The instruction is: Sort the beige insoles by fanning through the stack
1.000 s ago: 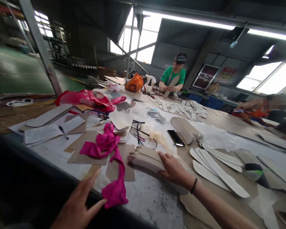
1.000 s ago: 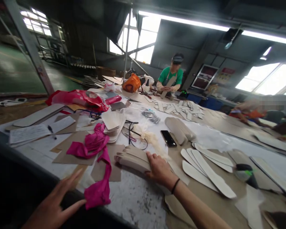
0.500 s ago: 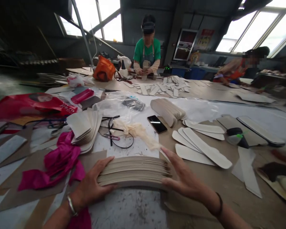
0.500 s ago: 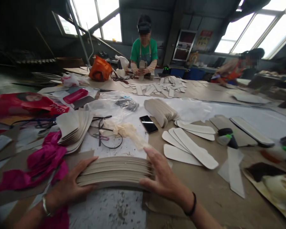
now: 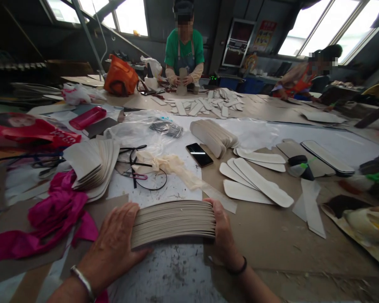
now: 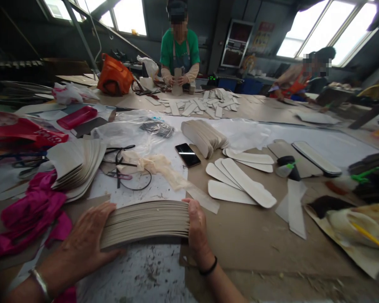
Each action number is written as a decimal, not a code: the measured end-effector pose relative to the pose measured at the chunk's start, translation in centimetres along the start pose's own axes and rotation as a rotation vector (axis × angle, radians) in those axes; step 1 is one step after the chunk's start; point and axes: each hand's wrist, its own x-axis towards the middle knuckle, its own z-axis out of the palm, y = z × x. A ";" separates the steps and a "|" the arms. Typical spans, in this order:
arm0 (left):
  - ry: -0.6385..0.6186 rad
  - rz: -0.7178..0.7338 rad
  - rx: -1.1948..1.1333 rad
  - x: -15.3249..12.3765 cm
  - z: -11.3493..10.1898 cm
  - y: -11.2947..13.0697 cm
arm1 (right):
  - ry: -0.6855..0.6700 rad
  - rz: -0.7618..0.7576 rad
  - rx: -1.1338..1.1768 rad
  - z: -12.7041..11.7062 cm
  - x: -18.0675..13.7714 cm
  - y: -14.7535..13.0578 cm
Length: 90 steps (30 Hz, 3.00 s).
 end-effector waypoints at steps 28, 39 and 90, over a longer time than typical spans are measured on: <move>-0.272 0.049 0.263 2.4 -0.2 1.7 | 0.052 -0.472 -0.343 -3.9 -7.0 3.6; -0.223 0.085 0.280 2.5 -0.2 1.8 | 0.061 -0.507 -0.362 -3.9 -6.9 3.9; -0.317 0.044 0.300 2.0 0.2 0.8 | -0.017 -0.197 -0.214 -3.4 -6.3 2.1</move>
